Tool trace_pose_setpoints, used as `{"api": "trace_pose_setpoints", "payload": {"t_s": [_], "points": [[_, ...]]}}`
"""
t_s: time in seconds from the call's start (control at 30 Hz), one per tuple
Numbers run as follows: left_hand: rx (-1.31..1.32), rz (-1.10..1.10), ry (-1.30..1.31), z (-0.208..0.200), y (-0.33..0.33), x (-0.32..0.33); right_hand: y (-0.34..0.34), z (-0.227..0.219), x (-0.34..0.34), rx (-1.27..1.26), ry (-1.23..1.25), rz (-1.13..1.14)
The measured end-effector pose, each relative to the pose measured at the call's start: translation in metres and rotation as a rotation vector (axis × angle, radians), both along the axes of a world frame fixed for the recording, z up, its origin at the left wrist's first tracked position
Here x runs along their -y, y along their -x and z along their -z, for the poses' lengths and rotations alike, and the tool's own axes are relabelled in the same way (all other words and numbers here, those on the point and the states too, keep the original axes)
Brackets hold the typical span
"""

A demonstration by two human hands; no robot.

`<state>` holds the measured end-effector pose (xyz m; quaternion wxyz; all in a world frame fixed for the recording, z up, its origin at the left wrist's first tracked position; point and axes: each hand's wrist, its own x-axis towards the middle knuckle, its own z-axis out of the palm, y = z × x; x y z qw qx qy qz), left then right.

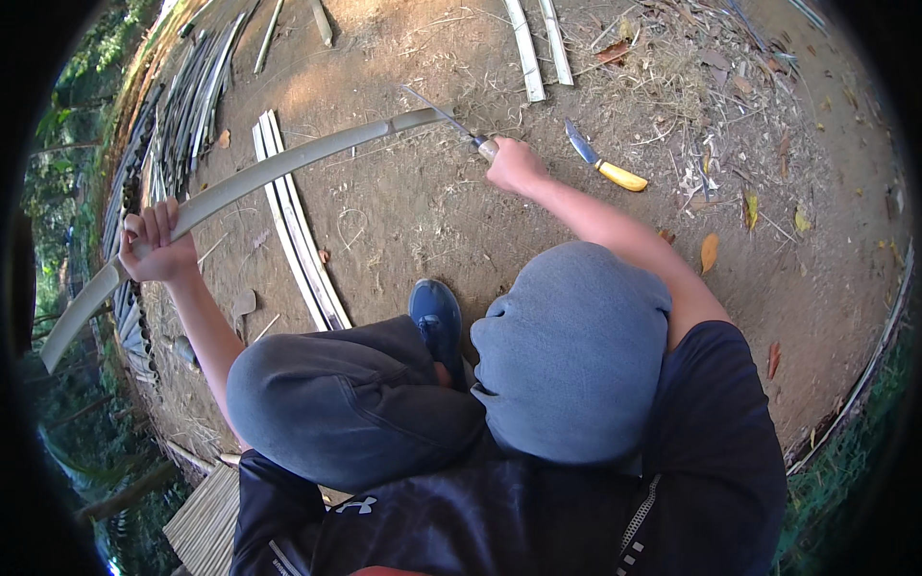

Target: The person shaves strips of wood with a machete.

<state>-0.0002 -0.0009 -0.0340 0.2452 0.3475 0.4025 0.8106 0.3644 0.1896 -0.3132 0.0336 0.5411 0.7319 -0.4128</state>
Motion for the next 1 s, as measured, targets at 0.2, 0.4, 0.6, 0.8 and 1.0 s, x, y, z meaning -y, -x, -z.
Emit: {"api": "trace_pose_setpoints", "payload": {"t_s": [0.2,0.4,0.6,0.8,1.0], "points": [[0.013,-0.028,-0.019,0.0,0.003,-0.001,0.014,0.003,-0.007,0.035,-0.013,-0.033],[-0.003,-0.048,-0.006,-0.002,-0.005,-0.007,-0.002,0.017,-0.017,0.1,0.005,0.037],[0.064,-0.157,-0.01,0.006,0.011,-0.002,-0.006,0.011,0.001,0.032,0.005,0.046],[0.133,-0.369,-0.07,0.003,0.014,-0.002,-0.028,0.038,-0.01,-0.018,-0.054,0.166],[0.177,-0.529,-0.202,-0.015,0.024,0.012,-0.063,0.018,-0.009,-0.312,0.206,0.223]]}}
